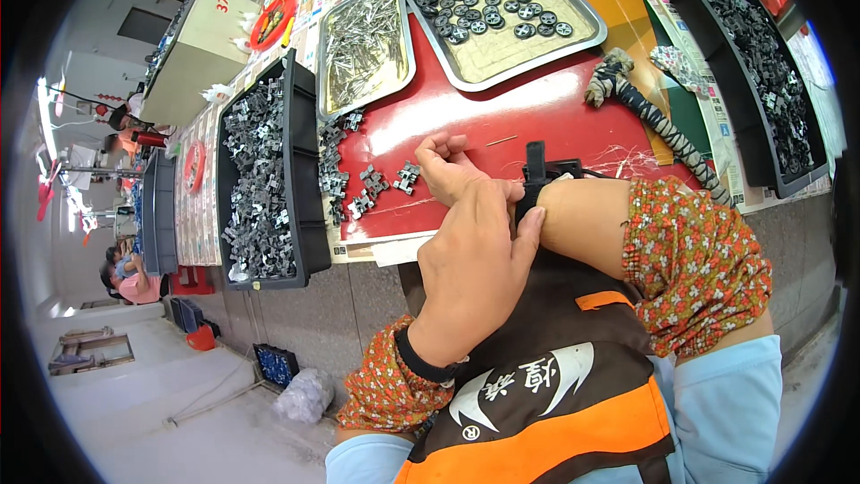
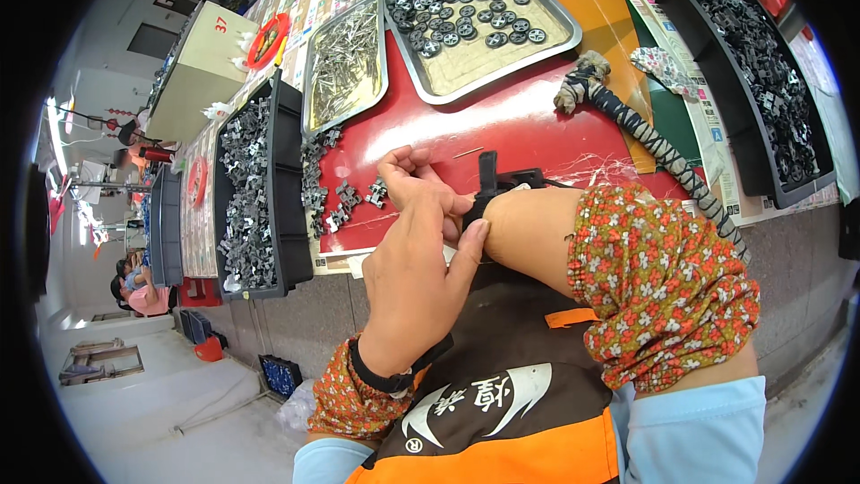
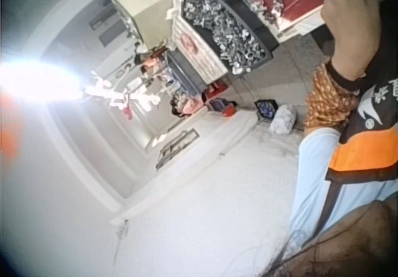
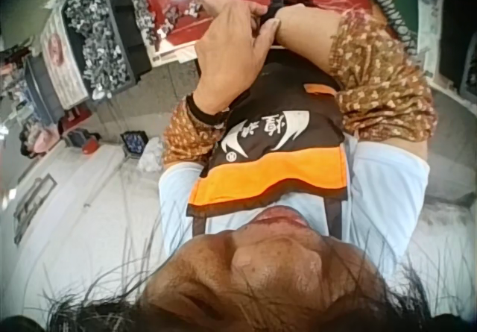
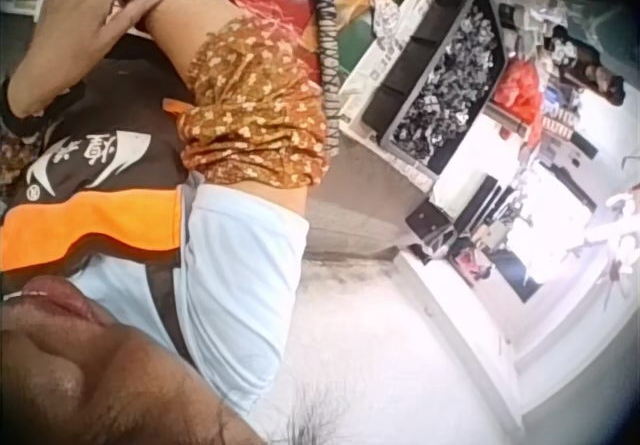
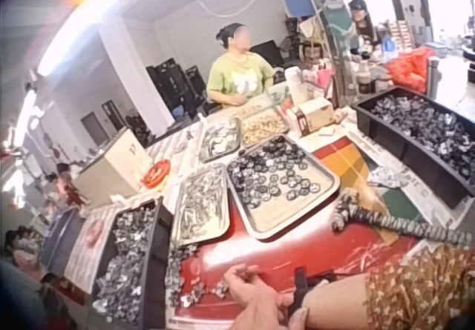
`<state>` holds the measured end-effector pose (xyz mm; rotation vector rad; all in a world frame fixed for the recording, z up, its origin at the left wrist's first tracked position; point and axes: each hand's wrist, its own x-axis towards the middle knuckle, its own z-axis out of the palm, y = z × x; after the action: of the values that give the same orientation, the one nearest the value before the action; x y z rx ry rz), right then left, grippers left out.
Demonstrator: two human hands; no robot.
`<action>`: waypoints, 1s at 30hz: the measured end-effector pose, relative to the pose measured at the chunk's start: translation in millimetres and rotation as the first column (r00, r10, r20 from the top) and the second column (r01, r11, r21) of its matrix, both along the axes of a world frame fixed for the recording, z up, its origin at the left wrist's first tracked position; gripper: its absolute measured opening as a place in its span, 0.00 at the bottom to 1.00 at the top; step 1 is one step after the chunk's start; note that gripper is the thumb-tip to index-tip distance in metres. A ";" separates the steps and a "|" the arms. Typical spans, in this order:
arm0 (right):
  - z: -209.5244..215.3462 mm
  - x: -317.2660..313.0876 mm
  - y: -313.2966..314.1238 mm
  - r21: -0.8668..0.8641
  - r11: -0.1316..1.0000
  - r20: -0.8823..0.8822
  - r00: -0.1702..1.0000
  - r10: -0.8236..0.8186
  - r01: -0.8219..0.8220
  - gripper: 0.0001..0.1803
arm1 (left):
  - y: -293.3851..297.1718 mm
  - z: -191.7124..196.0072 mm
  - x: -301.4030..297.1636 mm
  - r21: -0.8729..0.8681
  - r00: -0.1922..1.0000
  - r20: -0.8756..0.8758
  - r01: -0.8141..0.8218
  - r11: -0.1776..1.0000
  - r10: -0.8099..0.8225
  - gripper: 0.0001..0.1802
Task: Assemble small plastic and metallic electronic housing components at a workshop table.
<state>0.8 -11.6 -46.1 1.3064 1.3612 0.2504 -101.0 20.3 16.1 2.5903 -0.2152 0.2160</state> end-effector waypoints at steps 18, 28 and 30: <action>-58.8 12.0 15.9 0.378 0.926 0.213 0.974 -0.083 -0.003 0.05 | -11.8 -17.5 -39.8 -0.690 0.836 -0.543 -0.393 0.608 -0.077 0.11; -43.9 11.0 17.6 0.343 0.922 0.046 0.977 -0.206 0.178 0.10 | -32.2 -18.2 -47.9 -0.908 0.842 -0.411 -0.345 0.236 -0.350 0.09; -22.6 16.7 9.7 0.367 0.897 -0.082 0.969 -0.232 0.246 0.10 | -24.6 -27.6 -50.9 -0.879 0.808 -0.454 -0.338 0.335 -0.376 0.10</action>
<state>17.5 -1.9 -68.7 1.7917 1.2023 0.3299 -151.9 -4.3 -11.5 1.2897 0.1197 -0.4193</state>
